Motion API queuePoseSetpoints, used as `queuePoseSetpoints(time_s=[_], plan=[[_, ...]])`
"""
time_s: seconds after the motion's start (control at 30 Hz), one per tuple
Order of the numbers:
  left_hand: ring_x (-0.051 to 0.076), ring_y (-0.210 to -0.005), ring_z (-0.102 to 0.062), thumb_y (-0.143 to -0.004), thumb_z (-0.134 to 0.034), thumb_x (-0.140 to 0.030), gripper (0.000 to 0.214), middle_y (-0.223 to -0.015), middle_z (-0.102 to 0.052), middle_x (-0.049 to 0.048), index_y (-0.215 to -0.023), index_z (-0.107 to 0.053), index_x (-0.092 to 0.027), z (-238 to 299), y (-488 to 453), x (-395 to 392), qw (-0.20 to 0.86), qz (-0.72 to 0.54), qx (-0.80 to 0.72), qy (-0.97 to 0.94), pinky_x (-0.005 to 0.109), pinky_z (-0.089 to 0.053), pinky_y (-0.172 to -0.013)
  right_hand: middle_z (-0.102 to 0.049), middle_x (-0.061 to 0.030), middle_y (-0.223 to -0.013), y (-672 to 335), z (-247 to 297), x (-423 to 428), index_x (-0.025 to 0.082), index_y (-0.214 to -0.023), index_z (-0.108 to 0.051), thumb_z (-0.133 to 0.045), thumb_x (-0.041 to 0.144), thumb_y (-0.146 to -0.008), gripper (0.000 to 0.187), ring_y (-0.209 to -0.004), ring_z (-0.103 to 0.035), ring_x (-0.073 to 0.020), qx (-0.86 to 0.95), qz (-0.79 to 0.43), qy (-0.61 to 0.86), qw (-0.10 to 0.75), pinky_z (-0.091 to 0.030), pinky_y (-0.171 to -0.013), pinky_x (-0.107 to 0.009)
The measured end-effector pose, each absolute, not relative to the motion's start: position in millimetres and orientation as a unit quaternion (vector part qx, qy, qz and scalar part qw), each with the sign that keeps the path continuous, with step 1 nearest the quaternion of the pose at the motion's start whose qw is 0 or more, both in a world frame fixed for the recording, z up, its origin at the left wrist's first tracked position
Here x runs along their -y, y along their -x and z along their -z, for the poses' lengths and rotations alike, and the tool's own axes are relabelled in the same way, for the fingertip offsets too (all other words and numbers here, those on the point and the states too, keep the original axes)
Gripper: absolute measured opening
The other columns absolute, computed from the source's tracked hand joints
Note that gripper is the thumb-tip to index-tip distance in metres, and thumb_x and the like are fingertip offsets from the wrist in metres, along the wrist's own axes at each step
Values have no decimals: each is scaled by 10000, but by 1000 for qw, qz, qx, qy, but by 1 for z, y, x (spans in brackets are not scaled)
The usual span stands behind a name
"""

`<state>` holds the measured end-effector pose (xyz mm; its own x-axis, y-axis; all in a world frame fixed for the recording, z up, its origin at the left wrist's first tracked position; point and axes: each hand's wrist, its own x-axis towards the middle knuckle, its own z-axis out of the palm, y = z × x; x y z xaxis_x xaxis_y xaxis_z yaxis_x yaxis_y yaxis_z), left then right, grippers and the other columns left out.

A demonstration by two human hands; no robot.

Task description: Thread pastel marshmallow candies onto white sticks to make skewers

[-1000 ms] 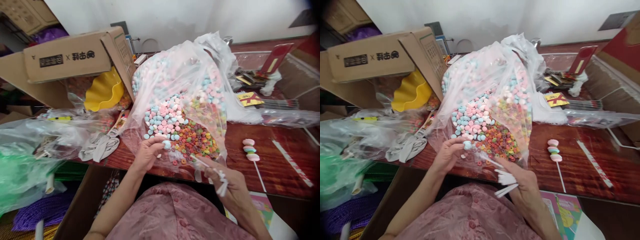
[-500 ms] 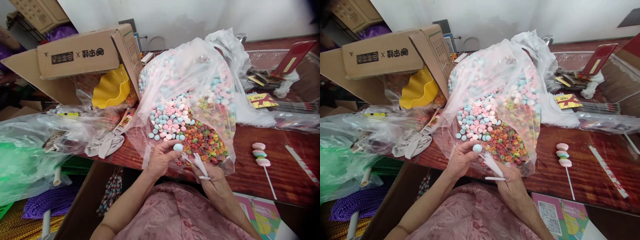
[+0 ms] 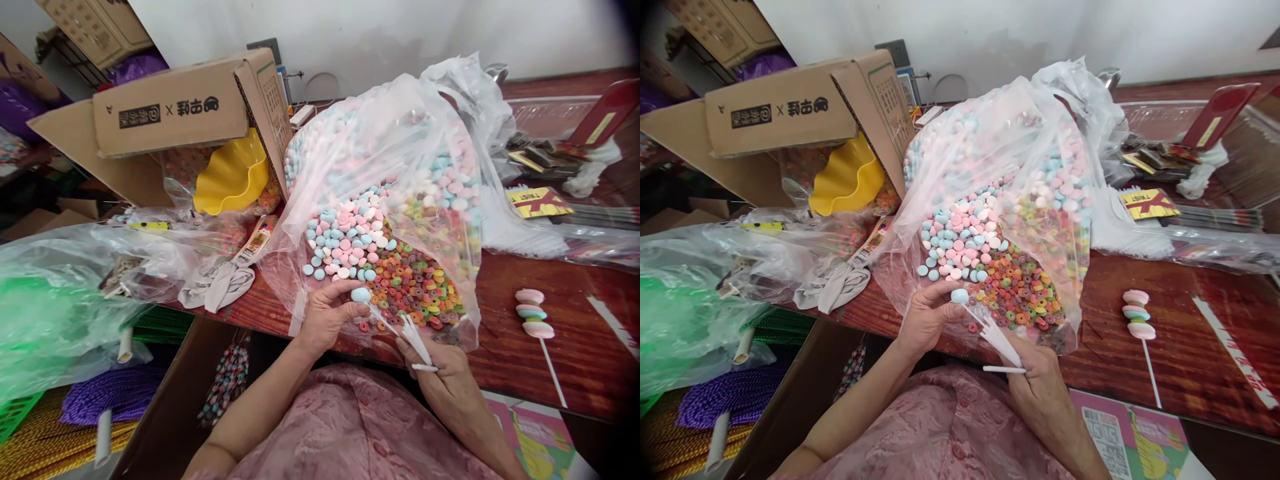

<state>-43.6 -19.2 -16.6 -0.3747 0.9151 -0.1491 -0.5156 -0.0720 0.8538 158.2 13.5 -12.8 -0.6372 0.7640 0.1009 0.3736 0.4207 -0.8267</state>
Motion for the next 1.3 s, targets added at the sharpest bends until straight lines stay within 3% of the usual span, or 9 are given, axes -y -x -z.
queuePoseSetpoints(time_s=[0.17, 0.3, 0.43, 0.67, 0.83, 1.0, 1.1, 1.23, 1.3], plan=[[151, -863, -697, -632, -907, -272, 307, -924, -764, 2, -918, -797, -254, 18, 46, 22, 393, -699, -487, -346, 290, -587, -818, -654, -12, -698, -159, 17, -15, 234, -988, -747, -429, 278, -947, 324, -592, -578, -180, 818, -391, 350, 236, -491, -575, -277], [185, -888, -732, -760, -821, -239, 170, -953, -788, 42, -928, -793, -251, 13, 47, 24, 240, -669, -515, -479, 344, -608, -846, -588, 3, -611, -156, 22, -9, 237, -1091, -735, -437, 264, -951, 330, -512, -492, -159, 814, -396, 346, 247, -457, -529, -265], [189, -905, -748, -840, -739, -188, 148, -983, -790, 59, -965, -787, -250, 12, 46, 25, 159, -642, -517, -543, 350, -620, -851, -542, 17, -612, -149, 27, 2, 219, -1149, -716, -475, 288, -973, 306, -525, -460, -135, 787, -423, 345, 286, -435, -532, -244], [208, -1001, -728, -800, -796, -263, 233, -1099, -765, 67, -1032, -777, -263, 13, 42, 27, 227, -662, -494, -516, 357, -602, -899, -448, 48, -543, -134, 21, 7, 186, -1045, -749, -526, 360, -968, 294, -492, -406, -101, 711, -496, 369, 336, -366, -482, -219], [192, -968, -723, -915, -664, -313, 183, -1081, -768, 69, -1050, -773, -255, 8, 28, 30, 287, -628, -486, -536, 347, -588, -883, -416, 51, -537, -124, 16, 8, 169, -941, -732, -528, 409, -966, 316, -481, -389, -91, 648, -558, 370, 362, -350, -461, -212], [196, -972, -699, -971, -560, -304, 253, -1069, -754, 78, -1148, -725, -231, 7, 37, 28, 307, -570, -494, -581, 359, -558, -891, -432, 48, -513, -143, 22, -10, 163, -852, -716, -562, 427, -943, 319, -472, -395, -93, 647, -528, 419, 357, -346, -459, -221], [201, -892, -659, -945, -595, -280, 236, -966, -726, 78, -1132, -715, -202, 15, 51, 27, 234, -468, -592, -614, 366, -538, -838, -456, 47, -516, -169, 33, -27, 162, -871, -725, -600, 434, -911, 302, -463, -403, -96, 654, -481, 470, 347, -340, -438, -217], [229, -861, -572, -908, -608, -211, 158, -864, -637, 89, -809, -723, -166, 30, 51, 34, 149, -212, -647, -717, 382, -504, -778, -605, 11, -650, -196, 47, -33, 176, -936, -753, -599, 363, -908, 244, -569, -526, -123, 714, -404, 470, 325, -432, -533, -221], [232, -886, -549, -928, -561, -184, 196, -886, -621, 96, -796, -703, -156, 32, 45, 38, 125, -182, -655, -723, 376, -494, -779, -635, 3, -701, -202, 51, -27, 185, -949, -757, -564, 334, -927, 245, -611, -555, -129, 735, -391, 457, 313, -456, -574, -220]])
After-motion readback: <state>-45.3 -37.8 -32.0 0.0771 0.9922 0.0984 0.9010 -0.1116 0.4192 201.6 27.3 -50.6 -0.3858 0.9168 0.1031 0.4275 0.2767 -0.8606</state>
